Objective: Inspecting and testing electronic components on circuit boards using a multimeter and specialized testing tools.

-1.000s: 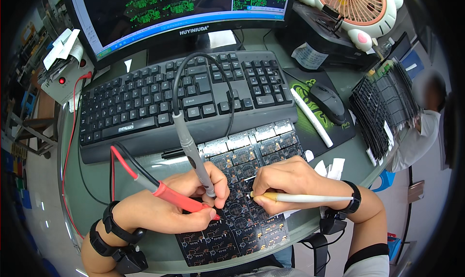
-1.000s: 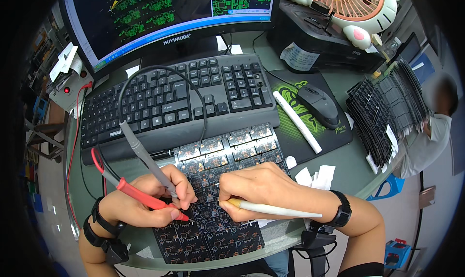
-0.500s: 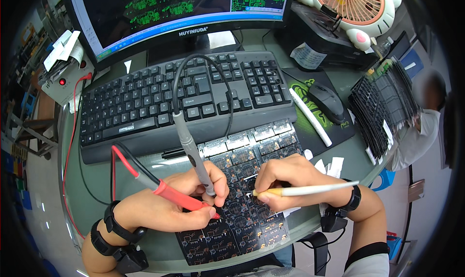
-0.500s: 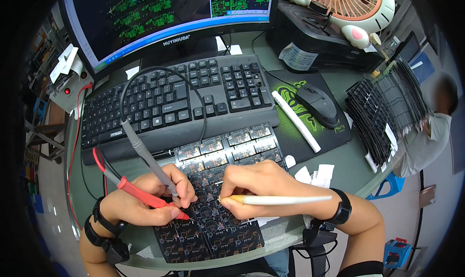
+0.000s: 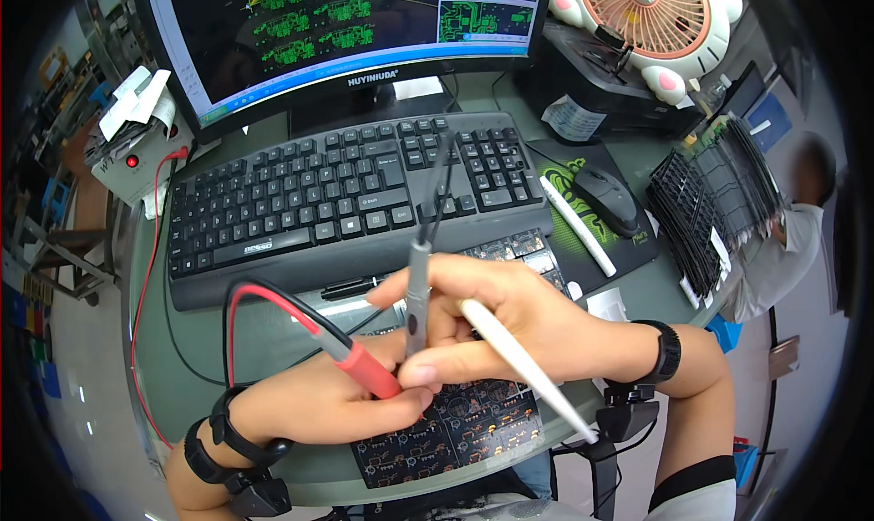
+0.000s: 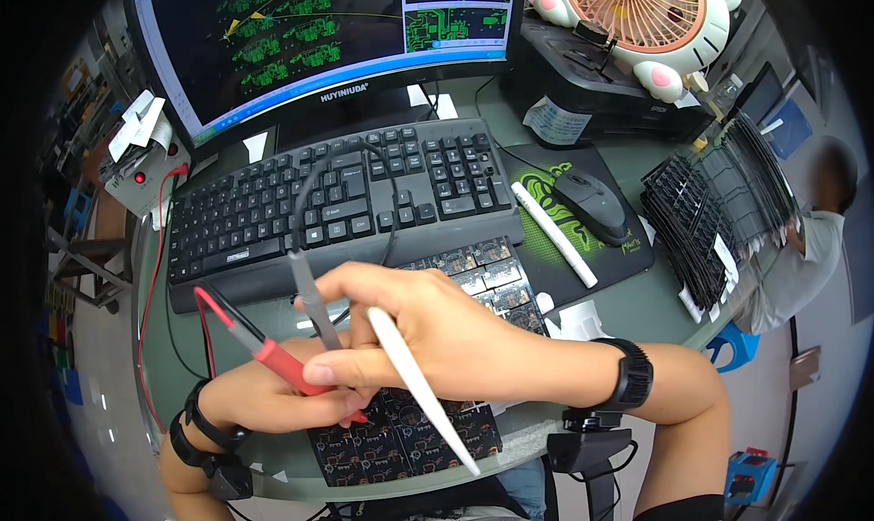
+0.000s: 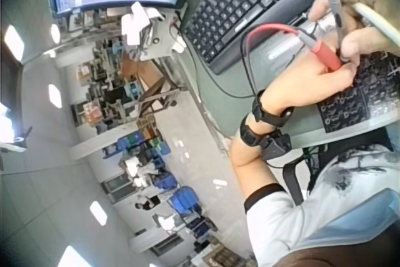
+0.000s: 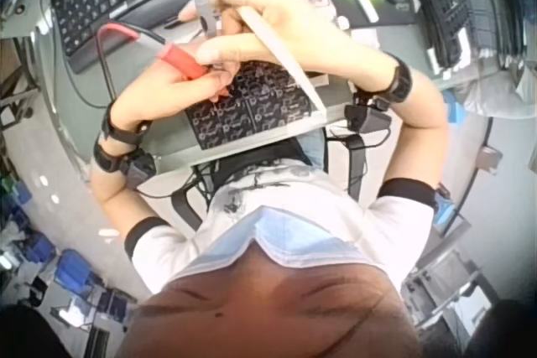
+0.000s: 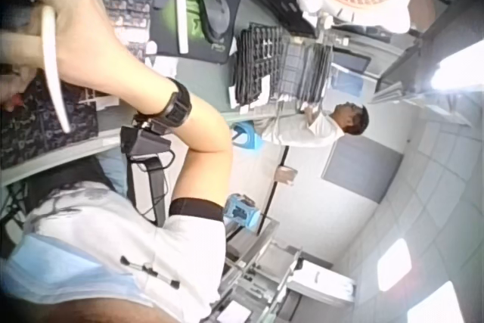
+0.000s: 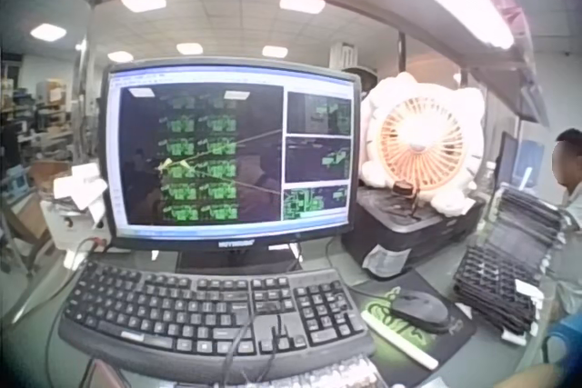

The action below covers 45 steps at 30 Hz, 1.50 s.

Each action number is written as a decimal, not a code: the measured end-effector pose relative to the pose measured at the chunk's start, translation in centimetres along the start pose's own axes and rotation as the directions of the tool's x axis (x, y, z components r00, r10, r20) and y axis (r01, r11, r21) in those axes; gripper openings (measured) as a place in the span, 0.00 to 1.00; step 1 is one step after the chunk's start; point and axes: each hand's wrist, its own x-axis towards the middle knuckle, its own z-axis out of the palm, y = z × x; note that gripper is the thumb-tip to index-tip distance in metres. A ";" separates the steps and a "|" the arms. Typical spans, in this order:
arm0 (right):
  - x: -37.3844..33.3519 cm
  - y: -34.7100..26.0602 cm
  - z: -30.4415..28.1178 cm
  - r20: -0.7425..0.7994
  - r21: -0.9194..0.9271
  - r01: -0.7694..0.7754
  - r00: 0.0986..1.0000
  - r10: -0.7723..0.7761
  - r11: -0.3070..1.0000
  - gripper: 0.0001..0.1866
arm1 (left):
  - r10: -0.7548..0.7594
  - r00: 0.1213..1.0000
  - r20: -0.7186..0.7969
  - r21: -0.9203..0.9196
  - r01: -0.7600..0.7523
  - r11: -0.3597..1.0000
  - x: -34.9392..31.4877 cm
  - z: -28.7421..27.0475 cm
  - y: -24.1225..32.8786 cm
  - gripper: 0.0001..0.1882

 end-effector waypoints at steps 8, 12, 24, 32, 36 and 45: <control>-2.6 2.1 -2.9 -0.369 0.016 0.049 0.929 -0.039 0.999 0.14 | -0.010 0.908 -0.419 -0.304 -0.130 0.944 0.6 0.0 0.7 0.18; -4.9 2.7 -4.4 -0.349 0.470 -0.021 0.914 0.208 0.882 0.12 | -0.037 0.906 -0.423 -0.358 -0.129 0.925 0.6 -0.9 -0.2 0.12; -5.0 4.7 -1.5 -0.253 -0.094 0.009 0.967 -0.032 0.996 0.13 | 0.027 0.941 -0.336 -0.331 -0.145 0.932 0.9 -1.0 -2.1 0.16; -4.7 5.6 -1.4 -0.243 -0.185 0.062 0.964 -0.107 0.981 0.14 | 0.037 0.944 -0.327 -0.287 -0.137 0.948 0.8 -0.9 -2.3 0.17; -5.0 5.4 -1.4 -0.248 -0.198 0.056 0.963 -0.106 0.979 0.14 | 0.055 0.946 -0.320 -0.266 -0.145 0.953 0.9 -0.8 -2.1 0.17; -4.8 5.3 -1.3 -0.241 -0.245 0.061 0.963 -0.122 0.968 0.14 | 0.073 0.942 -0.326 -0.260 -0.164 0.952 0.8 -1.0 -2.2 0.17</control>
